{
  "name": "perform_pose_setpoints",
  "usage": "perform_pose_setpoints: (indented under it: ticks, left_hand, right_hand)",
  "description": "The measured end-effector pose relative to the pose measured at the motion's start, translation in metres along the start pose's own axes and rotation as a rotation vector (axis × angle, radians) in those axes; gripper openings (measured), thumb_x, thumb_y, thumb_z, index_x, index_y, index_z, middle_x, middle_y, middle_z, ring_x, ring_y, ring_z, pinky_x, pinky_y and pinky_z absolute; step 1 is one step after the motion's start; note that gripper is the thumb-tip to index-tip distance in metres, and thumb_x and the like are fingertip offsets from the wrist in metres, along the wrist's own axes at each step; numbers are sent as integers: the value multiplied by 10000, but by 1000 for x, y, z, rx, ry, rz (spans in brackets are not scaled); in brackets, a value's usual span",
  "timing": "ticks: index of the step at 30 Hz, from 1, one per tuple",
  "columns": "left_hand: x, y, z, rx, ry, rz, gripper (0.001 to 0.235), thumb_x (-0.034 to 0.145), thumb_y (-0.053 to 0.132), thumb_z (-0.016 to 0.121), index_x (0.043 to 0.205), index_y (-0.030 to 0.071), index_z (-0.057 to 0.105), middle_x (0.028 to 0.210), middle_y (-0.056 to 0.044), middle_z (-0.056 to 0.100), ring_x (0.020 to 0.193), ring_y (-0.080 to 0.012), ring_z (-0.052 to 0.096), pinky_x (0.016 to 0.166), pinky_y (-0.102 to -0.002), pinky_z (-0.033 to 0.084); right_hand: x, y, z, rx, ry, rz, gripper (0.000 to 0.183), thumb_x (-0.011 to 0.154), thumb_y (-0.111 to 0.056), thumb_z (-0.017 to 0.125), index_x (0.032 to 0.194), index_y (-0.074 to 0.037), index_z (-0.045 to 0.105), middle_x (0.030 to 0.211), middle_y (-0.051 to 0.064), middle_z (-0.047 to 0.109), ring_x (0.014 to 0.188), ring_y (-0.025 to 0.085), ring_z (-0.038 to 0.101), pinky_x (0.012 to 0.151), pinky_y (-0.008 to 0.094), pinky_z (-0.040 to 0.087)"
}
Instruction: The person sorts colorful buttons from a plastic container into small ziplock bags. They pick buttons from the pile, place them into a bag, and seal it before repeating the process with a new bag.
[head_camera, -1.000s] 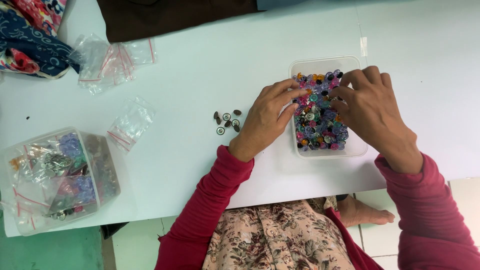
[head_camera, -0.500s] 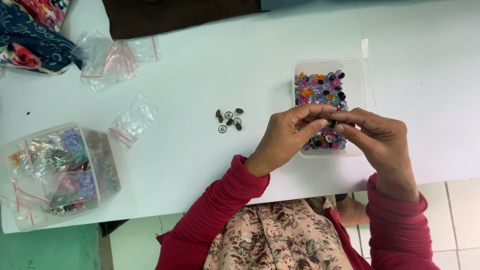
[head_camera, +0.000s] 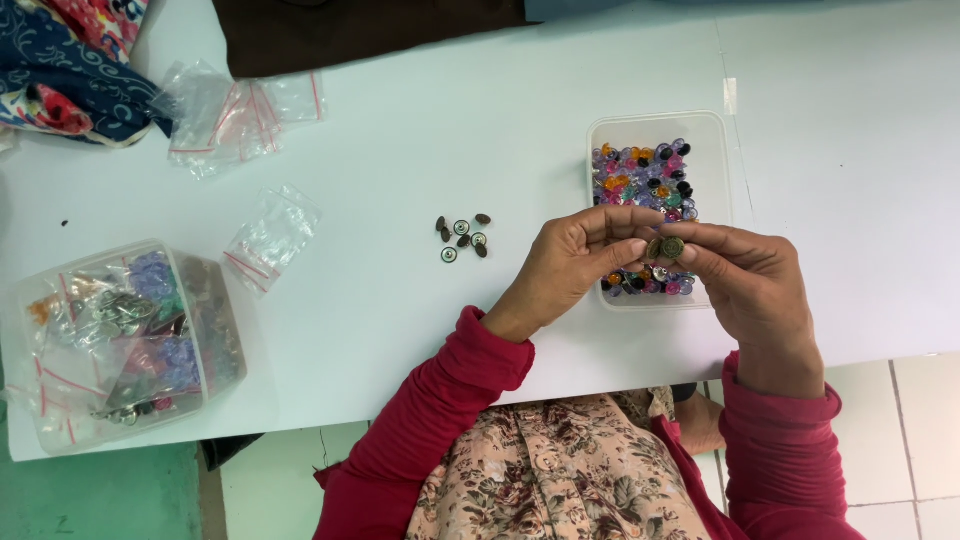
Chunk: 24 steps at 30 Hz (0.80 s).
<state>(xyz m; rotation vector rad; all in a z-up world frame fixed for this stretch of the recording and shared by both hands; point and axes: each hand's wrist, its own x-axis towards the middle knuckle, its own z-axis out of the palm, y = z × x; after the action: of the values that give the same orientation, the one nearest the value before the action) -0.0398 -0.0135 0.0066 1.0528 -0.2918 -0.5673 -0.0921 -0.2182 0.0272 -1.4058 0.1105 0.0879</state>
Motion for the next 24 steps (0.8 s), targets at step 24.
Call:
perform_pose_setpoints:
  ticks: [24]
  left_hand:
    - [-104, 14, -115, 802, 602, 388, 244, 1017, -16, 630, 1239, 70, 688, 1085, -115, 705, 941, -199, 701, 794, -285, 593]
  right_hand:
    - [45, 49, 179, -1118, -174, -560, 251, 928, 104, 713, 1156, 29, 787, 912, 192, 743, 866, 273, 703, 690, 307, 576]
